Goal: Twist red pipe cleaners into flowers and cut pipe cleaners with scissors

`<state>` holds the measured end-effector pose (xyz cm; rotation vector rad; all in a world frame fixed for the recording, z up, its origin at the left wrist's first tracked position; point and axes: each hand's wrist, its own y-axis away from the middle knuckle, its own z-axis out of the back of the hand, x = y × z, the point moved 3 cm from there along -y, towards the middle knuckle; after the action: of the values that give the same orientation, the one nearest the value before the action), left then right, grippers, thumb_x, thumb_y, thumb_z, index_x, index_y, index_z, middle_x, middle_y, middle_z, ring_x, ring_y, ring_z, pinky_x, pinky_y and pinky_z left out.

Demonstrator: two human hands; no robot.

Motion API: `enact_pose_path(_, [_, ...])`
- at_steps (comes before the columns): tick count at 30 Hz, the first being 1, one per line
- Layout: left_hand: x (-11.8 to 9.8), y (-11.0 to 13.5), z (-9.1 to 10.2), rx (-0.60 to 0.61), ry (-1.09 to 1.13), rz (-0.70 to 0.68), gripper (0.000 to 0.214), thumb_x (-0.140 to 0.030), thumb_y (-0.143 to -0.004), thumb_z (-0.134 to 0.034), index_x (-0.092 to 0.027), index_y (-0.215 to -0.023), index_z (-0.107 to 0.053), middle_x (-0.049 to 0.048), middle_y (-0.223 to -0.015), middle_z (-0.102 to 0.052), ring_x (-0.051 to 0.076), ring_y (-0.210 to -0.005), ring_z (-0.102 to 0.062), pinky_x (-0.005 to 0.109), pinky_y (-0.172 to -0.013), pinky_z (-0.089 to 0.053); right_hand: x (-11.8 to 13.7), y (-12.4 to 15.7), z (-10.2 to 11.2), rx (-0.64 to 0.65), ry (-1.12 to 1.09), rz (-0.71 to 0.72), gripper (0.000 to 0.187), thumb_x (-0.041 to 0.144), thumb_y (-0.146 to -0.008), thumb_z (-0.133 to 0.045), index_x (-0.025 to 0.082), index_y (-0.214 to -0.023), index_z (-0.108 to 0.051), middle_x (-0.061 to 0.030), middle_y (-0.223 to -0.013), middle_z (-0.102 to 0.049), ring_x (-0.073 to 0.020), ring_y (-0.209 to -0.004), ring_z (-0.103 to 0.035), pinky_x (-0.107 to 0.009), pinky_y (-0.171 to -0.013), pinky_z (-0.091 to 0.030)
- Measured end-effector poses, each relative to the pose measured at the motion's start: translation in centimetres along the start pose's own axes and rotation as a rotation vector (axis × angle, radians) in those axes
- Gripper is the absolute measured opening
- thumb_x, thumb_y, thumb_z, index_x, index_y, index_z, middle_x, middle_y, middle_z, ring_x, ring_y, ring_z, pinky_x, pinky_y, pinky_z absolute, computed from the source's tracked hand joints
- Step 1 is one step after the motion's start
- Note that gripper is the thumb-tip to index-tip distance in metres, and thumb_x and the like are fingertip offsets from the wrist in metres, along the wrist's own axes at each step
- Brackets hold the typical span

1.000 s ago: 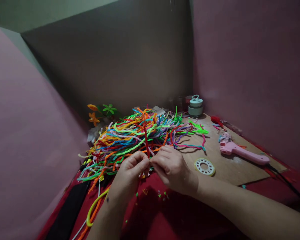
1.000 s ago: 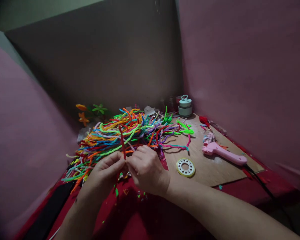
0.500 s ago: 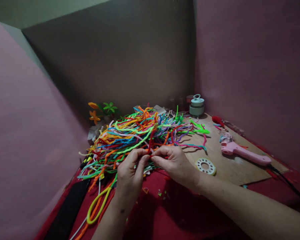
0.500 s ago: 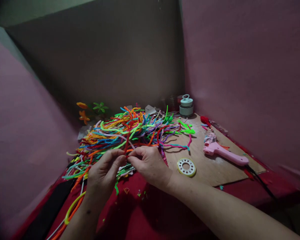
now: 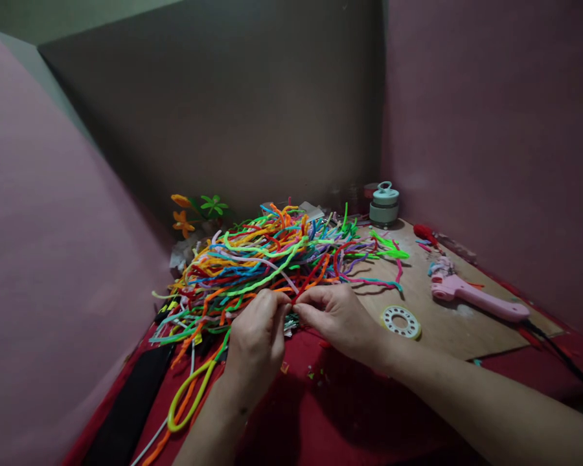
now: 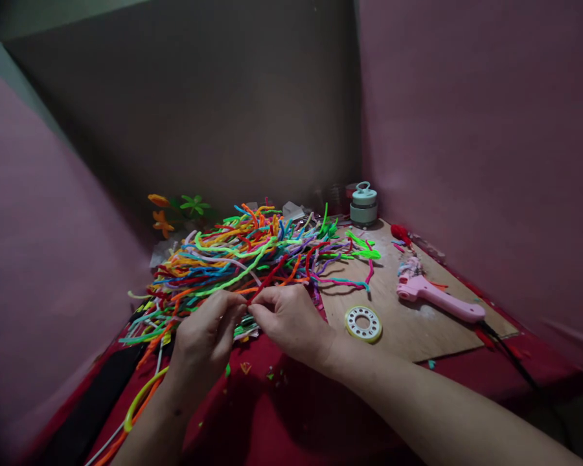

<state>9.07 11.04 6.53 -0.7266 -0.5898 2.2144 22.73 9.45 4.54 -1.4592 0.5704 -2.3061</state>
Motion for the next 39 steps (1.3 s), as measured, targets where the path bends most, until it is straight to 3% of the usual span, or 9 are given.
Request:
enact_pose_path(4, [0.5,0.0,0.2,0.068,0.045,0.105,0.01,-0.019,-0.085,-0.045,-0.019,-0.079,-0.053,0.0012,-0.072,-0.056,0.013,-0.066,-0.053,0.023,-0.062,-0.04,1.5,0.7,0.6,-0.215,0.407,0.371,0.017,0.02,-0.083,-0.049,0.014,-0.086,-0.065,-0.0077,-0.079,-0.062,-0.0175,-0.076,-0.051,-0.032,-0.071,-0.039])
enact_pose_path(8, [0.4,0.0,0.3,0.142,0.109,0.135,0.014,-0.02,-0.085,-0.044,-0.019,-0.075,-0.053,0.0007,-0.071,-0.054,0.013,-0.065,-0.05,0.023,-0.062,-0.038,1.8,0.5,0.3,-0.135,0.64,0.461,0.017,0.019,-0.083,-0.05,0.016,-0.091,-0.066,-0.0081,-0.078,-0.061,-0.0206,-0.081,-0.047,-0.037,-0.073,-0.035])
enact_pose_path(11, [0.2,-0.2,0.4,0.133,0.109,0.116,0.016,-0.02,-0.084,-0.046,-0.019,-0.069,-0.053,0.0013,-0.071,-0.054,0.014,-0.07,-0.049,0.024,-0.064,-0.038,1.0,0.1,0.0,-0.026,0.59,0.356,0.016,0.016,-0.08,-0.054,0.017,-0.071,-0.067,-0.0053,-0.068,-0.059,-0.0179,-0.072,-0.046,-0.034,-0.067,-0.033])
enact_pose_path(14, [0.3,-0.4,0.3,0.15,0.178,0.166,0.014,-0.021,-0.082,-0.05,-0.019,-0.07,-0.058,0.0019,-0.073,-0.055,0.015,-0.073,-0.05,0.025,-0.066,-0.038,0.0,-0.3,0.1,0.065,0.279,0.144,0.014,0.016,-0.077,-0.058,0.016,-0.067,-0.068,-0.0029,-0.066,-0.06,-0.0138,-0.067,-0.048,-0.028,-0.062,-0.035])
enact_pose_path(19, [1.0,-0.3,0.0,0.212,0.49,0.513,0.015,-0.029,-0.077,-0.055,-0.017,-0.069,-0.059,-0.002,-0.057,-0.052,0.009,-0.05,-0.045,0.021,-0.047,-0.034,-0.8,-0.7,-0.2,0.274,-0.288,-0.297,0.016,0.016,-0.074,-0.056,0.013,-0.069,-0.07,-0.0006,-0.058,-0.062,-0.0099,-0.054,-0.051,-0.022,-0.052,-0.038])
enact_pose_path(22, [1.2,-0.1,-0.3,0.262,0.668,0.706,0.017,-0.032,-0.073,-0.058,-0.016,-0.069,-0.057,-0.0039,-0.049,-0.05,0.007,-0.039,-0.038,0.019,-0.039,-0.028,-0.7,-0.8,-0.2,0.281,-0.46,-0.423,0.015,0.017,-0.07,-0.056,0.012,-0.065,-0.07,-0.0012,-0.056,-0.063,-0.0102,-0.052,-0.053,-0.022,-0.054,-0.042])
enact_pose_path(31, [1.8,0.3,-1.6,0.187,0.875,0.764,0.017,-0.032,-0.073,-0.06,-0.015,-0.074,-0.055,-0.002,-0.051,-0.058,0.01,-0.042,-0.053,0.021,-0.043,-0.041,-1.1,-0.3,-1.5,0.172,-0.674,-0.498,0.012,0.016,-0.065,-0.058,0.011,-0.06,-0.067,-0.001,-0.054,-0.062,-0.0067,-0.049,-0.05,-0.02,-0.052,-0.039])
enact_pose_path(36, [1.2,0.2,-1.7,0.114,0.828,0.757,0.014,-0.029,-0.073,-0.059,-0.016,-0.074,-0.053,-0.0024,-0.053,-0.059,0.012,-0.046,-0.056,0.024,-0.048,-0.047,-1.3,-0.2,-1.7,0.198,-0.692,-0.533,0.014,0.018,-0.067,-0.057,0.01,-0.061,-0.068,-0.0006,-0.051,-0.06,-0.0075,-0.047,-0.048,-0.021,-0.051,-0.038])
enact_pose_path(39, [1.3,0.2,-1.8,0.096,0.666,0.655,0.013,-0.029,-0.077,-0.055,-0.018,-0.072,-0.052,-0.0034,-0.053,-0.056,0.011,-0.046,-0.053,0.022,-0.046,-0.044,-1.5,-0.2,-1.6,0.221,-0.641,-0.52,0.014,0.015,-0.065,-0.056,0.01,-0.06,-0.067,0.0003,-0.05,-0.058,-0.0073,-0.047,-0.046,-0.021,-0.05,-0.035])
